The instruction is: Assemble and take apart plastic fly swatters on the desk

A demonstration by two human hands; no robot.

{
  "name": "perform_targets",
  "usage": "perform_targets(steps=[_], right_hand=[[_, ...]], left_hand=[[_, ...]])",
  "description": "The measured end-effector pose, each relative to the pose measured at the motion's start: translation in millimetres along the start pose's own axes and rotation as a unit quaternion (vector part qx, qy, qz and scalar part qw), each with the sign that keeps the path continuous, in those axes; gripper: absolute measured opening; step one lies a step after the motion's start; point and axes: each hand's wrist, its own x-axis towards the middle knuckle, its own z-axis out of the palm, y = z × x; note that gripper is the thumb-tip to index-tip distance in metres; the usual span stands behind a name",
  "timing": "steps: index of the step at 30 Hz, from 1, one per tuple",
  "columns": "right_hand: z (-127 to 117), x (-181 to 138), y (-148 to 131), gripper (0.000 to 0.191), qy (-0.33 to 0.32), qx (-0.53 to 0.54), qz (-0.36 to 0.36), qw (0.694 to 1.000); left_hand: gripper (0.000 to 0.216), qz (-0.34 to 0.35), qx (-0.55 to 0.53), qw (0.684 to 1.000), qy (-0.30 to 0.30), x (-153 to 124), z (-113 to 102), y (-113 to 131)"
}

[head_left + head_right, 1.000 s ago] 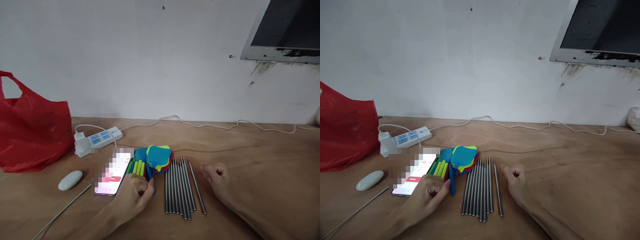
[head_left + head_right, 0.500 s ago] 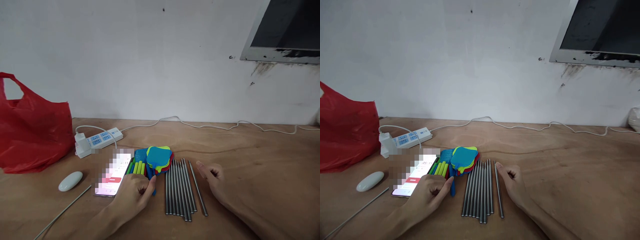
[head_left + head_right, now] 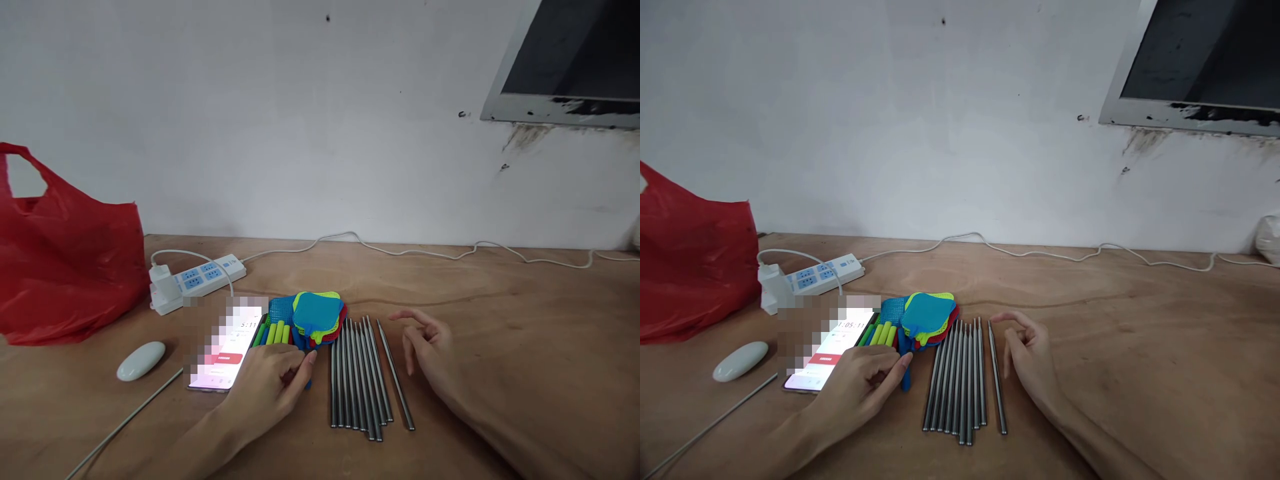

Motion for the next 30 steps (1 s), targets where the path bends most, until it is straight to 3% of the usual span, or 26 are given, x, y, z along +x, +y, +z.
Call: perform_targets(steps=[4,7,12,25,30], right_hand=[[5.7,3.2,6.9,0.021,-0.019,-0.069,-0.067,0.995],[6.7,3.9,16.8,0.022,-0.043,-0.156,-0.122,0.979],[5.4,4.0,26.2,0.022,-0.063,-0.201,-0.14,0.967],[5.6,4.1,19.6,0.021,-0.076,-0.205,-0.132,0.967],[5.9,3.9,18.8,0.02,-0.072,-0.205,-0.137,0.967]], left_hand=[[0.034,0.001,0.02,1.0,0.015,1.8,-5.0,2.9],[0.012,0.059,0.003,0.998,-0.023,2.5,-8.7,6.8],[0.029,0.147,-0.013,0.981,-0.126,0.7,-6.9,14.1],[0.005,0.109,0.061,0.979,-0.16,-5.6,1.7,21.8],[0.01,0.111,0.057,0.98,-0.154,-8.8,5.0,27.3]])
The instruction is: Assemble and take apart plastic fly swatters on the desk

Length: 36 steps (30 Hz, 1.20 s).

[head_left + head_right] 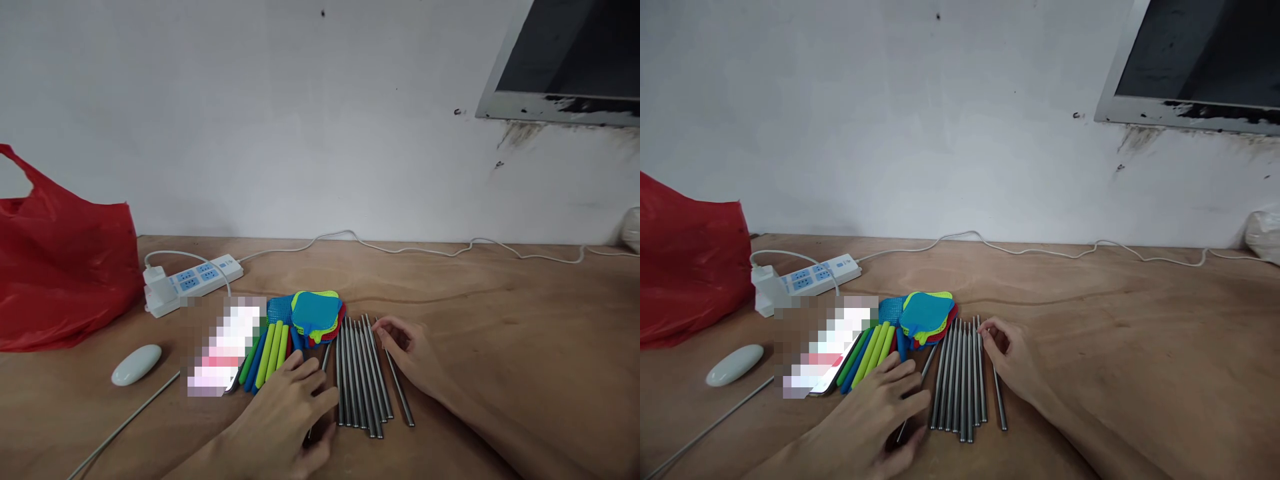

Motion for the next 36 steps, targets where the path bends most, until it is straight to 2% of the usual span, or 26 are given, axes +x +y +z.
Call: perform_targets(steps=[7,13,18,24,30,33,36], right_hand=[[-2.1,-0.2,-1.7,0.02,0.001,-0.015,-0.015,1.0],[-2.5,-1.0,-0.5,0.02,-0.01,-0.017,-0.015,1.0],[-2.3,-1.0,-1.0,0.02,-0.003,-0.018,-0.018,1.0],[-1.1,-1.6,1.4,0.02,-0.002,-0.008,-0.01,1.0],[-2.6,-0.7,-1.7,0.021,0.0,0.03,0.013,0.999],[-6.6,1.0,-7.2,0.027,-0.038,0.107,0.049,0.992],[-12.0,2.1,-13.8,0.036,-0.151,0.237,0.12,0.952]], left_hand=[[0.013,-0.077,0.048,0.994,0.059,2.6,5.3,-4.0],[0.019,-0.065,0.021,0.995,0.076,-0.2,1.4,-1.7],[0.019,-0.081,0.046,0.991,0.097,1.1,6.9,-4.4],[0.017,-0.077,0.031,0.993,0.08,0.7,8.7,-4.7],[0.017,-0.071,-0.022,0.99,0.123,0.5,0.2,-7.1],[0.018,-0.061,-0.088,0.983,0.146,0.6,-1.7,-6.5],[0.02,-0.057,-0.145,0.975,0.158,1.5,-2.2,-4.0]])
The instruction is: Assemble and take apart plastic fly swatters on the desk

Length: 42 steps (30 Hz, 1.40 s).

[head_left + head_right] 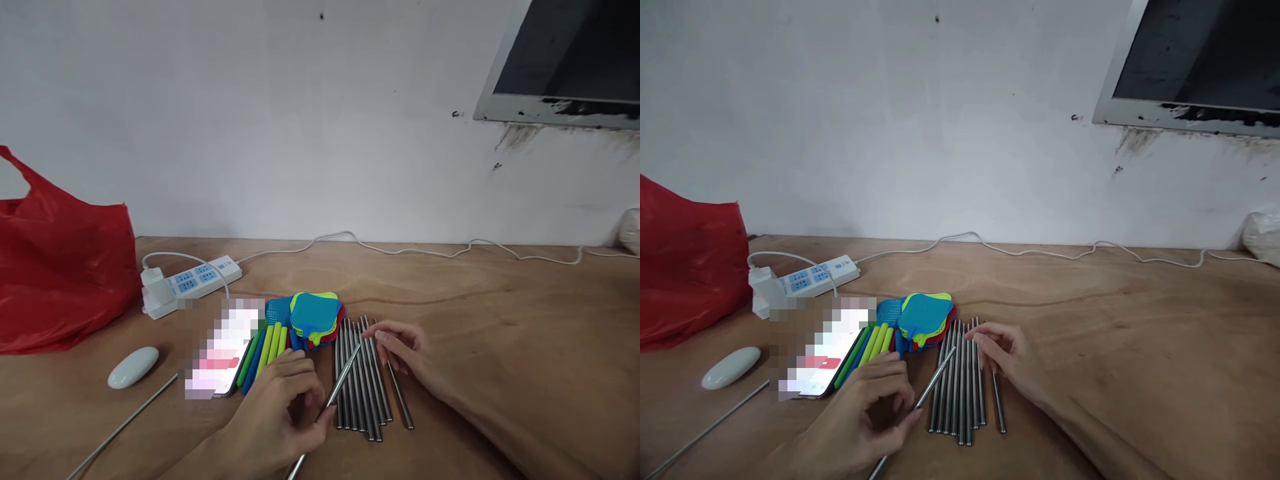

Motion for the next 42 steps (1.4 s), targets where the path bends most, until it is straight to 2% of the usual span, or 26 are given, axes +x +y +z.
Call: perform_targets(steps=[2,4,8,10,13,16,20,23,29,35,39,42], right_hand=[[0.1,-2.1,-5.0,0.04,-0.091,0.072,0.044,0.992],[2.1,-4.7,-9.1,0.04,-0.152,0.109,0.066,0.98],[10.2,-8.7,-11.9,0.034,-0.167,0.14,0.105,0.97],[13.6,-8.9,-11.2,0.033,-0.144,0.161,0.118,0.969],[14.7,-6.9,-10.7,0.034,-0.068,0.208,0.125,0.968],[10.8,-3.2,-12.5,0.031,0.02,0.256,0.119,0.959],[5.0,0.9,-14.1,0.029,0.107,0.284,0.133,0.943],[4.9,1.8,-13.1,0.028,0.116,0.29,0.137,0.94],[8.0,2.0,-9.6,0.028,0.082,0.284,0.137,0.946],[4.6,4.3,-10.9,0.03,0.129,0.276,0.147,0.941],[2.9,5.0,-13.1,0.03,0.147,0.272,0.149,0.939],[1.8,5.8,-11.2,0.028,0.167,0.298,0.143,0.929]], left_hand=[[0.02,-0.005,-0.021,1.0,-0.004,0.6,0.7,1.5],[0.019,-0.008,-0.032,0.999,-0.011,1.0,1.7,2.1],[0.019,0.0,-0.043,0.999,-0.019,0.4,4.9,2.3],[0.019,0.006,-0.037,0.999,-0.023,-0.1,5.1,2.5],[0.02,0.001,0.018,1.0,-0.017,-0.3,1.4,0.5],[0.023,-0.039,0.162,0.986,0.012,0.2,-4.3,-6.9],[0.016,-0.078,0.306,0.949,-0.021,0.5,-5.9,-16.8],[0.014,-0.068,0.322,0.943,-0.042,1.5,-3.5,-18.3],[0.016,-0.076,0.278,0.955,-0.065,2.8,-2.5,-15.0],[0.01,-0.105,0.311,0.943,-0.053,-0.2,-4.4,-9.1],[0.009,-0.083,0.335,0.938,-0.026,-1.9,-5.8,-6.9],[0.007,-0.051,0.316,0.947,0.011,-2.5,-7.0,-5.0]])
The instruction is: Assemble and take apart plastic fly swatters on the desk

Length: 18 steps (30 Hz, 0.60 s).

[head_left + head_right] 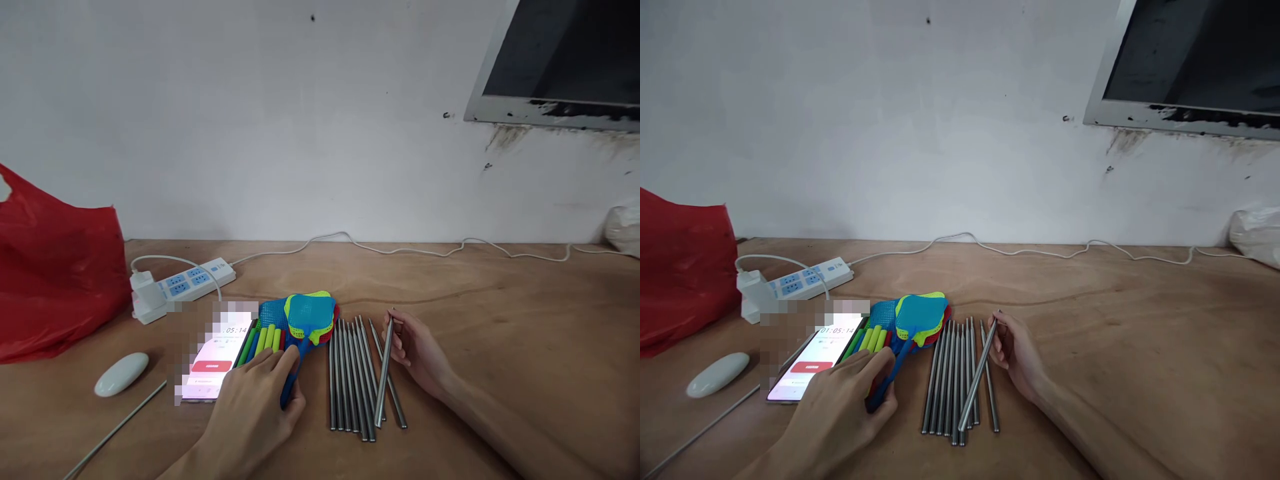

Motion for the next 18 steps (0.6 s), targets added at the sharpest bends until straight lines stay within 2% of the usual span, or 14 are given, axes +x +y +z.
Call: perform_targets(steps=[4,9,13,18], right_hand=[[-4.6,4.5,2.8,0.026,0.031,0.041,-0.038,0.998],[-7.9,7.2,5.4,0.025,0.068,0.056,-0.101,0.991],[-7.3,6.6,6.0,0.028,0.064,0.048,-0.111,0.991],[-5.7,5.7,4.4,0.032,0.063,0.056,-0.114,0.99]], left_hand=[[0.01,0.045,-0.103,0.993,0.034,-1.4,-2.0,3.5],[0.024,0.062,-0.208,0.976,0.003,-2.0,-1.1,6.9],[0.035,0.068,-0.215,0.974,-0.008,-1.4,1.3,5.3],[0.031,0.061,-0.202,0.978,0.002,-2.6,3.8,2.8]])
